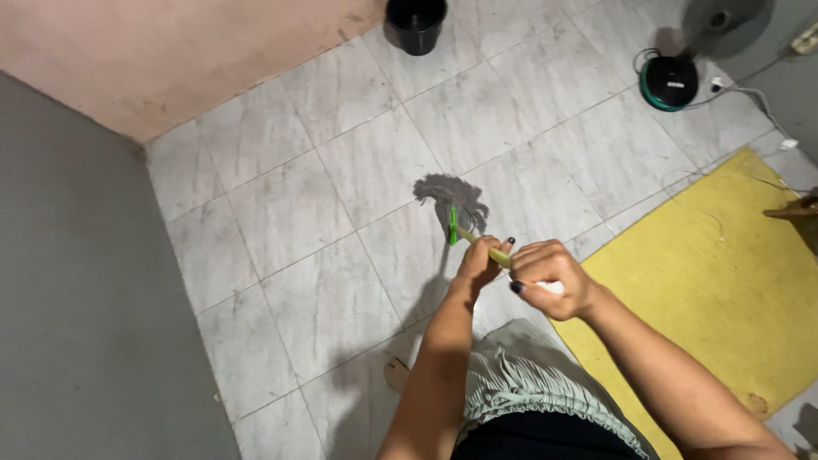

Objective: The person mops a tiled floor using a green-handled mop, moving it back and forth across the surface. They navigate around a black bucket and a yellow mat while cleaning the area.

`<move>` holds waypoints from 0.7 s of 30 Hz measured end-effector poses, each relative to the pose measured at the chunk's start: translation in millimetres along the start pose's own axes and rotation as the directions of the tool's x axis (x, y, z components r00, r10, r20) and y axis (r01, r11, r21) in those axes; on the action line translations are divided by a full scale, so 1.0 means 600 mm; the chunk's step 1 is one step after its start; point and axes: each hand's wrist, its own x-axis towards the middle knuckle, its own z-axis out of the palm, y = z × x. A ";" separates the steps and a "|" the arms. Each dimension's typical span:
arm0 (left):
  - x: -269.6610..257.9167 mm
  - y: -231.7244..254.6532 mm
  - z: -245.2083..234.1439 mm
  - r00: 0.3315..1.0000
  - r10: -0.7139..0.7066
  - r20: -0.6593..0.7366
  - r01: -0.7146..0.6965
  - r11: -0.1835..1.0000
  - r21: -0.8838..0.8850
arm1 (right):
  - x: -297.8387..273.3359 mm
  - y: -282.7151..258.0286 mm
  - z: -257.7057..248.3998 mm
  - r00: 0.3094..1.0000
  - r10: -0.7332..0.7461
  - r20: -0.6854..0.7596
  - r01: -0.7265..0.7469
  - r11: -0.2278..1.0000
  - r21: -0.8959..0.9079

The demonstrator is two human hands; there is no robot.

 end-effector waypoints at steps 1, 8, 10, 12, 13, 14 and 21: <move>-0.007 0.008 -0.016 0.995 -0.096 0.038 0.095 0.995 0.024 | 0.009 0.001 -0.003 1.000 -0.019 0.008 0.019 0.999 0.050; -0.050 0.032 -0.177 0.923 -0.374 0.095 0.342 0.907 0.245 | 0.073 0.021 0.040 0.993 0.082 -0.086 -0.048 0.940 0.337; -0.080 0.019 -0.223 0.874 -0.481 0.068 0.449 0.854 0.263 | 0.099 0.032 0.075 0.985 0.130 -0.113 -0.070 0.903 0.425; -0.125 -0.017 -0.261 0.886 -0.464 0.003 0.452 0.862 0.229 | 0.119 0.045 0.114 0.981 0.145 -0.126 -0.064 0.864 0.500; -0.152 -0.044 -0.278 0.889 -0.456 -0.033 0.452 0.866 0.212 | 0.129 0.055 0.138 0.980 0.166 -0.109 -0.078 0.827 0.556; -0.178 -0.077 -0.294 0.895 -0.440 -0.075 0.445 0.866 0.229 | 0.140 0.068 0.166 0.978 0.186 -0.090 -0.093 0.787 0.610; -0.397 -0.309 -0.428 0.844 -0.417 -0.337 0.518 0.796 0.313 | 0.191 0.146 0.419 0.941 0.281 0.188 -0.332 0.655 0.679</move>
